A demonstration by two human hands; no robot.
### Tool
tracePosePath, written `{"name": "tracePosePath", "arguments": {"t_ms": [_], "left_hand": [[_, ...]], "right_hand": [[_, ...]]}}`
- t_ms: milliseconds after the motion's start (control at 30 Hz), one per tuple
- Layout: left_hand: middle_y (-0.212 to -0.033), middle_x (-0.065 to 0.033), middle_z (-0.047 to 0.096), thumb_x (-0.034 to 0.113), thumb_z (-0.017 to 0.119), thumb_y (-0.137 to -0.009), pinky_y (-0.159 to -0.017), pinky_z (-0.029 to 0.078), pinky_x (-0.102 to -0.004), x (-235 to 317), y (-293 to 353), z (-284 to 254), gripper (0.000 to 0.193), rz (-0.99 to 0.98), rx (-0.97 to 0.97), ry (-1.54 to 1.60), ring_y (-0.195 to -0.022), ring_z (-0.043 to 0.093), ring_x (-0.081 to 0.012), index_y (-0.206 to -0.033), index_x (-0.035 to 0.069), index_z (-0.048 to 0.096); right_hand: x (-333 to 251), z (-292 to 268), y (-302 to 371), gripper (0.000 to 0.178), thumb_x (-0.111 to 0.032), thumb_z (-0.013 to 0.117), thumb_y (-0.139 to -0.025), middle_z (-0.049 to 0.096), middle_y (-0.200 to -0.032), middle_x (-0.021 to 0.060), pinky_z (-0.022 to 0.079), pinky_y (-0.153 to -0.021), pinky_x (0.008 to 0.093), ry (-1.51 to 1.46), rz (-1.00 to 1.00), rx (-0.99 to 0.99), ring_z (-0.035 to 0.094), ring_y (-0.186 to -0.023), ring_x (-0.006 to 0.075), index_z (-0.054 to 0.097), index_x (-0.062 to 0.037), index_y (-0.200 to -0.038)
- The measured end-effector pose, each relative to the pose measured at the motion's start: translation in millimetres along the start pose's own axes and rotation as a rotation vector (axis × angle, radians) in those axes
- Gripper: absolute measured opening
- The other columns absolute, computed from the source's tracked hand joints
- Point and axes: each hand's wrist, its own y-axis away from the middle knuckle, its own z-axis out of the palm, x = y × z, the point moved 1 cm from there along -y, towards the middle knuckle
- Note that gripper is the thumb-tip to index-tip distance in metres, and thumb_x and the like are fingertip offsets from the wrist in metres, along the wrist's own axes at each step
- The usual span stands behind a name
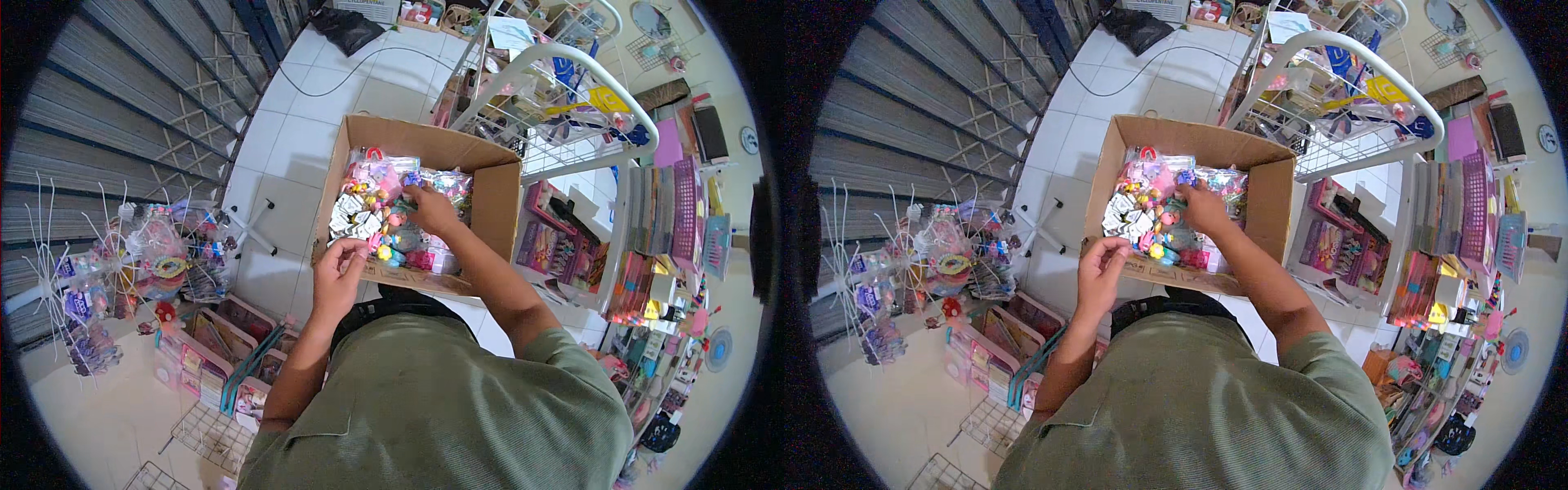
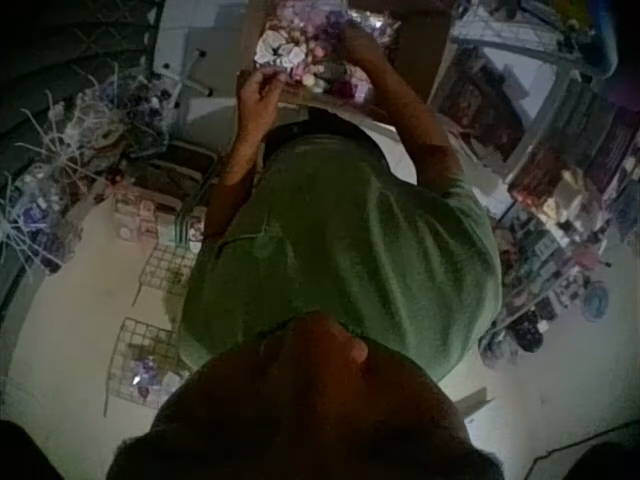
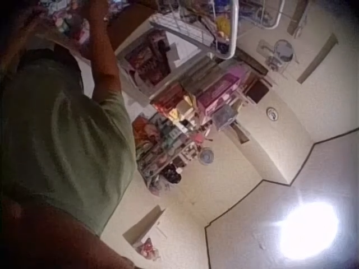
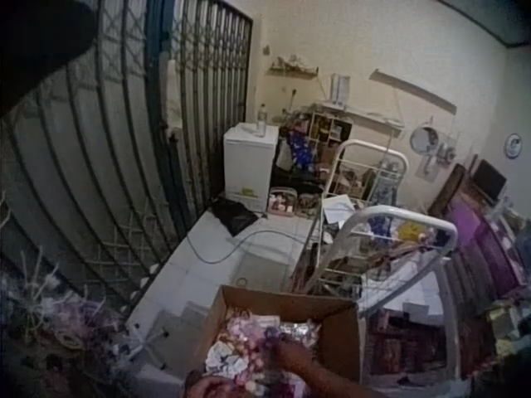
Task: Organize and display various gift items including stickers and small plush toys onto rotating and wall-mounted display racks.
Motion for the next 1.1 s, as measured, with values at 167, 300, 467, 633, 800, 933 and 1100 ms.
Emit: {"name": "tracePosePath", "arguments": {"t_ms": [167, 300, 467, 633, 800, 933, 1100], "left_hand": [[-0.098, -0.0029, 0.068, 0.007, 0.063, -0.099, -0.08, 0.049, -0.0236, 4, -4, 1, 0.013, 0.006, 0.044, 0.022, -0.091, 0.062, -0.0081, -0.11, -0.001, 0.065], [-0.1, -0.0065, 0.068, 0.008, 0.061, -0.1, -0.084, 0.052, -0.0263, 5, -5, -4, 0.015, -0.04, 0.082, 0.058, -0.094, 0.066, -0.0121, -0.111, -0.002, 0.064], [-0.1, -0.0077, 0.067, 0.009, 0.059, -0.101, -0.084, 0.054, -0.0284, 6, -7, -6, 0.014, -0.037, 0.151, 0.133, -0.091, 0.067, -0.0154, -0.109, -0.002, 0.063], [-0.098, -0.0073, 0.067, 0.009, 0.059, -0.102, -0.083, 0.054, -0.0284, 10, -4, -6, 0.013, 0.01, 0.22, 0.123, -0.09, 0.067, -0.0152, -0.108, -0.001, 0.063], [-0.098, -0.0069, 0.067, 0.008, 0.058, -0.102, -0.083, 0.054, -0.0282, 13, -4, -4, 0.011, -0.02, 0.206, 0.124, -0.09, 0.067, -0.0146, -0.107, -0.001, 0.063], [-0.099, -0.007, 0.067, 0.008, 0.058, -0.102, -0.084, 0.053, -0.0282, 12, 0, -6, 0.011, 0.007, 0.187, 0.111, -0.091, 0.067, -0.0145, -0.107, -0.001, 0.063], [-0.1, -0.0079, 0.067, 0.008, 0.059, -0.101, -0.084, 0.053, -0.0285, 7, 2, -6, 0.012, 0.0, 0.185, 0.079, -0.092, 0.067, -0.0142, -0.108, -0.001, 0.063]], "right_hand": [[28, 5, -13, 0.041, -0.021, 0.076, -0.08, 0.072, -0.101, 0.0202, 0.054, -0.085, 0.0459, -0.099, 0.059, -0.083, 0.07, -0.098, 0.0382, 0.067, -0.01, -0.119], [50, -4, -12, 0.029, -0.018, 0.069, -0.084, 0.072, -0.106, 0.0206, 0.054, -0.089, 0.0488, -0.21, 0.107, -0.036, 0.068, -0.101, 0.0396, 0.07, -0.0088, -0.112], [24, -23, 3, 0.029, -0.017, 0.071, -0.081, 0.07, -0.108, 0.018, 0.055, -0.081, 0.0485, 0.043, 0.202, 0.174, 0.069, -0.095, 0.0394, 0.068, -0.0094, -0.109], [-23, -17, 16, 0.029, -0.01, 0.067, -0.08, 0.067, -0.104, 0.0151, 0.056, -0.08, 0.0465, 0.004, -0.18, 0.203, 0.068, -0.093, 0.0365, 0.07, -0.011, -0.108], [-47, 21, 16, 0.04, -0.006, 0.071, -0.077, 0.065, -0.115, 0.0151, 0.053, -0.089, 0.0438, -0.132, -0.528, 0.069, 0.065, -0.104, 0.0368, 0.068, -0.0095, -0.117], [-50, 19, 22, 0.039, 0.0, 0.067, -0.077, 0.064, -0.119, 0.0166, 0.053, -0.092, 0.0433, -0.203, -0.486, -0.085, 0.064, -0.108, 0.0357, 0.067, -0.0059, -0.116], [-34, 7, -3, 0.034, -0.007, 0.066, -0.08, 0.069, -0.114, 0.0158, 0.055, -0.086, 0.0422, -0.402, -0.37, -0.11, 0.067, -0.103, 0.0354, 0.069, -0.0075, -0.114]]}}
